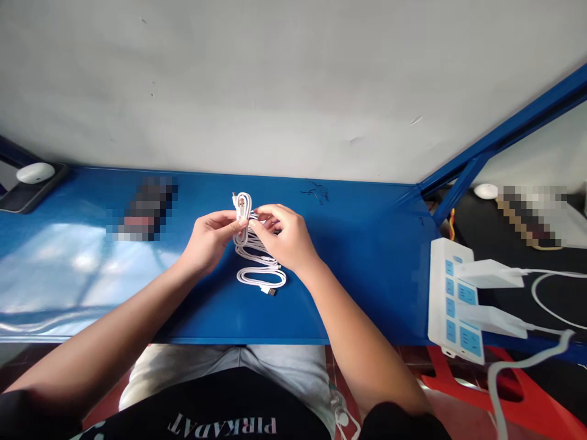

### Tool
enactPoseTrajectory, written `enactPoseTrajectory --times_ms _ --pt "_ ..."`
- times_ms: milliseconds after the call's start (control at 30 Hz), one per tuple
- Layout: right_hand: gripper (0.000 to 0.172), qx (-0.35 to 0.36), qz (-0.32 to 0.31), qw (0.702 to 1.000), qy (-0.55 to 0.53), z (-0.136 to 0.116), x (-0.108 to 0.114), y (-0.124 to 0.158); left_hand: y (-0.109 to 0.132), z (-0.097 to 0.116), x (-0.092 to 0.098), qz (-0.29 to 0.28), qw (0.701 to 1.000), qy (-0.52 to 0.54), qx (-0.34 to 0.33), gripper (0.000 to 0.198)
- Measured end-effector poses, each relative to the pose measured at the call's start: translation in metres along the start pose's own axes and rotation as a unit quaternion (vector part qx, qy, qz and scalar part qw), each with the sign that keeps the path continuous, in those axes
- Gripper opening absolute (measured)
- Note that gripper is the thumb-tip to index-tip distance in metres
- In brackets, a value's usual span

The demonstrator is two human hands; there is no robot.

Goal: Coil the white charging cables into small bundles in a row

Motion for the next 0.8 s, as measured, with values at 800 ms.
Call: enactPoseTrajectory --times_ms 800 --pt "0.018 -0.019 -0.022 0.999 -0.031 0.005 0.001 0.0 0.001 0.003 0.001 0.003 0.997 -0.055 -0.06 0.027"
Point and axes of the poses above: each hand's wrist, its own y-axis away from the middle knuckle, its own x-axis out of the back of the hand, z = x × y, the point moved 3 cm from there along -y, towards the middle knuckle, and after that the axes turned 2 degrees about x, right-handed, at the moved point
